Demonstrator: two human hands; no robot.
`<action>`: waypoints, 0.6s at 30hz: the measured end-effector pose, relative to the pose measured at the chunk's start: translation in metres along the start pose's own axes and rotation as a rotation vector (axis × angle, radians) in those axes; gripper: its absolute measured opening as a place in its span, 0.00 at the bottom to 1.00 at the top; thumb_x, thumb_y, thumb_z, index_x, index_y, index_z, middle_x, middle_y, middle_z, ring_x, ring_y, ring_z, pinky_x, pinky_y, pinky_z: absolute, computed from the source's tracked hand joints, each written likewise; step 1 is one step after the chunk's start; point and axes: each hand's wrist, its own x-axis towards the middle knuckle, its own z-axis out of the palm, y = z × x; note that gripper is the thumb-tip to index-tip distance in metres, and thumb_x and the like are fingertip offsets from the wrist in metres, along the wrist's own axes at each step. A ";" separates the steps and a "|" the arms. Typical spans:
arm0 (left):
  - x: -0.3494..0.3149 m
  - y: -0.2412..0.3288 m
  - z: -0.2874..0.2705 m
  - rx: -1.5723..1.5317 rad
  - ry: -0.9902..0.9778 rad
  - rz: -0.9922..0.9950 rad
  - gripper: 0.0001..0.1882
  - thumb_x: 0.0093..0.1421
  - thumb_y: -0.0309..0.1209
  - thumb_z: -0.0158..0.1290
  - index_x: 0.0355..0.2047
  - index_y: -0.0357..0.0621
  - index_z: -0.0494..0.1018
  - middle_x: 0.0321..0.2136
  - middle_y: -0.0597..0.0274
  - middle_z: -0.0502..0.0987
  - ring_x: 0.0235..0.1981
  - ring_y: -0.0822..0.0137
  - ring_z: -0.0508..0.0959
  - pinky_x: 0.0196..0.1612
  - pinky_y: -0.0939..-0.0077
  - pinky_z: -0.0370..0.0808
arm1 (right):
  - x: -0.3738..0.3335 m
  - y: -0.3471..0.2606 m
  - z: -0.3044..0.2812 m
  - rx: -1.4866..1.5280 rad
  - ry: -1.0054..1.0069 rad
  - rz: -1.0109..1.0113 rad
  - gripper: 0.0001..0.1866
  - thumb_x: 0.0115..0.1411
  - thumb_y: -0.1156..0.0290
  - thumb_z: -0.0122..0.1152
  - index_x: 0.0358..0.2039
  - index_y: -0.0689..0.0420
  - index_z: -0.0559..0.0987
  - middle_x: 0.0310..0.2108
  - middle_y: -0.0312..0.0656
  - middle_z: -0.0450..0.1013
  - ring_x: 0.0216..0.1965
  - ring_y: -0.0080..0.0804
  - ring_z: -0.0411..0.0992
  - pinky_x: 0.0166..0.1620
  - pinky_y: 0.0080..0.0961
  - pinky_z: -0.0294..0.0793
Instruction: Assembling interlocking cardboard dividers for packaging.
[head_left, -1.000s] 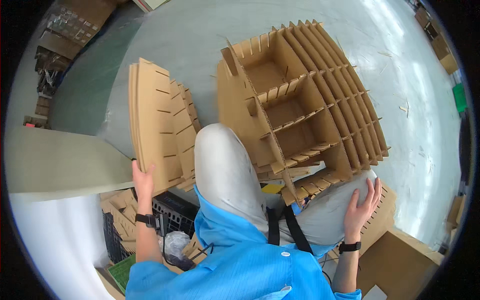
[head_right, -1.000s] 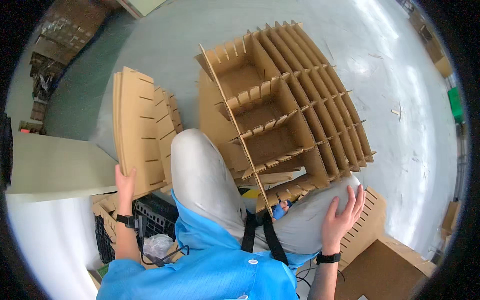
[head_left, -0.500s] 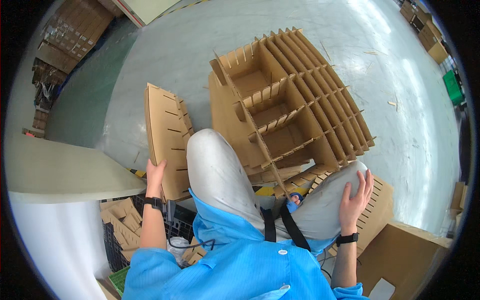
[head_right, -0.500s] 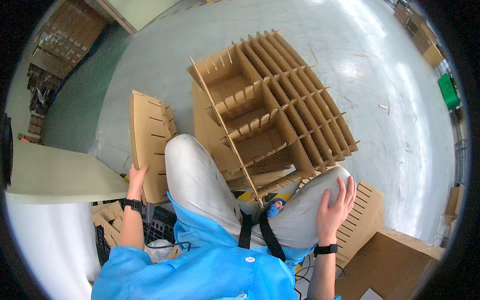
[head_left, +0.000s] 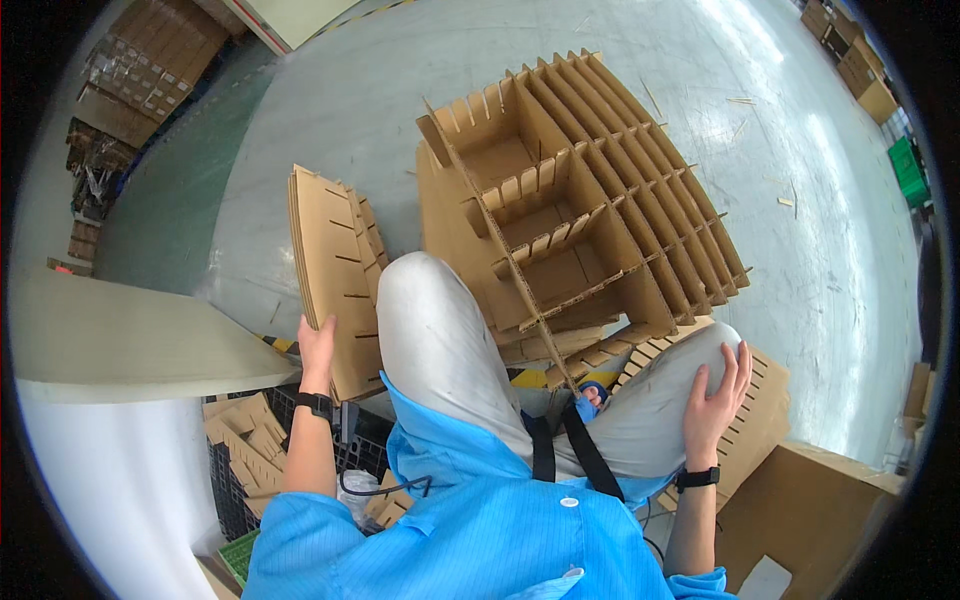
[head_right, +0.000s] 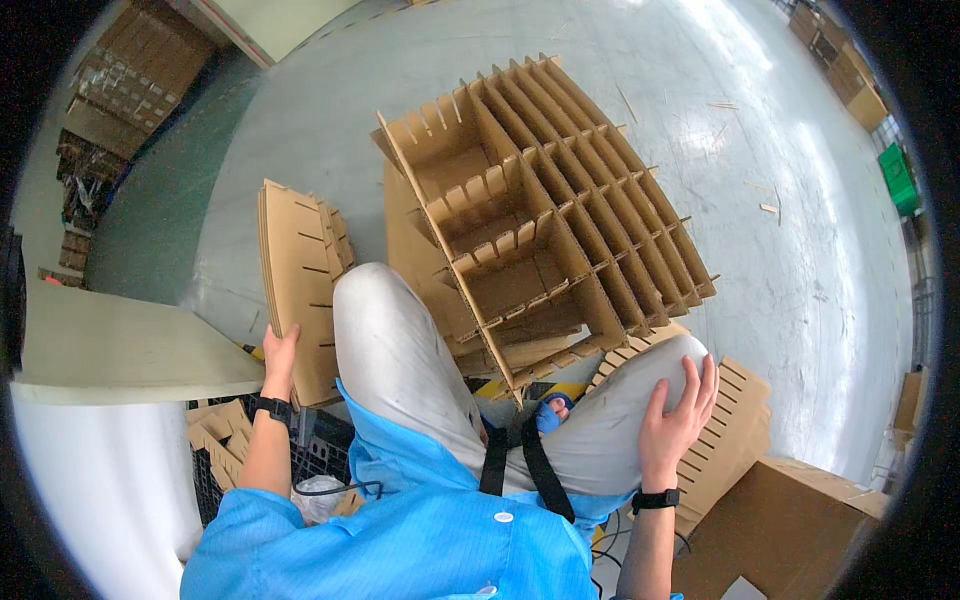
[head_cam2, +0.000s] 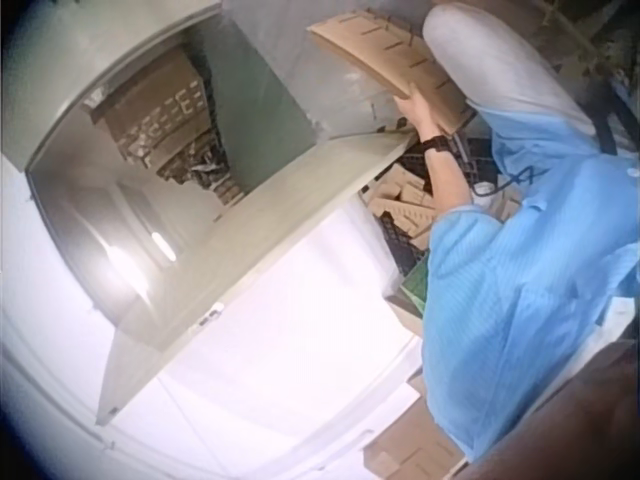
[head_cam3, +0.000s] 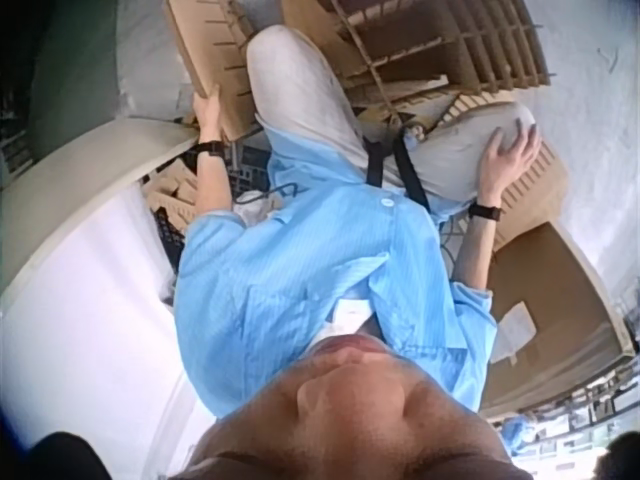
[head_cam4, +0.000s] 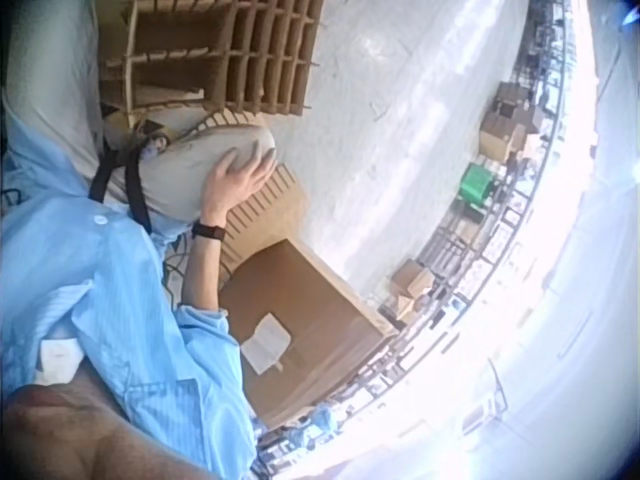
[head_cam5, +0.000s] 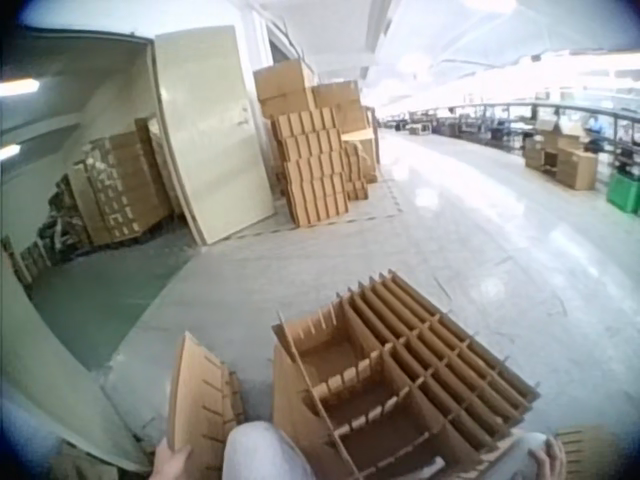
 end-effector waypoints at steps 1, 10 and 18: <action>0.000 0.001 0.001 0.001 -0.001 0.001 0.19 0.60 0.27 0.55 0.51 0.34 0.70 0.45 0.50 0.79 0.45 0.61 0.79 0.50 0.68 0.73 | 0.000 0.000 0.000 0.000 0.000 0.002 0.23 0.61 0.74 0.58 0.57 0.56 0.71 0.67 0.48 0.59 0.69 0.50 0.54 0.68 0.45 0.53; 0.006 -0.013 0.005 0.009 0.015 0.045 0.20 0.61 0.29 0.55 0.51 0.33 0.70 0.45 0.48 0.80 0.45 0.59 0.79 0.51 0.67 0.73 | 0.002 -0.002 -0.001 0.012 0.000 -0.009 0.23 0.60 0.75 0.59 0.57 0.57 0.71 0.67 0.49 0.59 0.69 0.51 0.53 0.68 0.46 0.53; 0.003 -0.006 0.013 0.039 0.021 0.029 0.19 0.61 0.27 0.55 0.51 0.31 0.69 0.46 0.45 0.79 0.47 0.55 0.79 0.52 0.66 0.72 | 0.002 -0.002 0.000 0.012 0.000 -0.001 0.23 0.60 0.75 0.59 0.57 0.57 0.72 0.66 0.49 0.59 0.69 0.51 0.53 0.68 0.46 0.53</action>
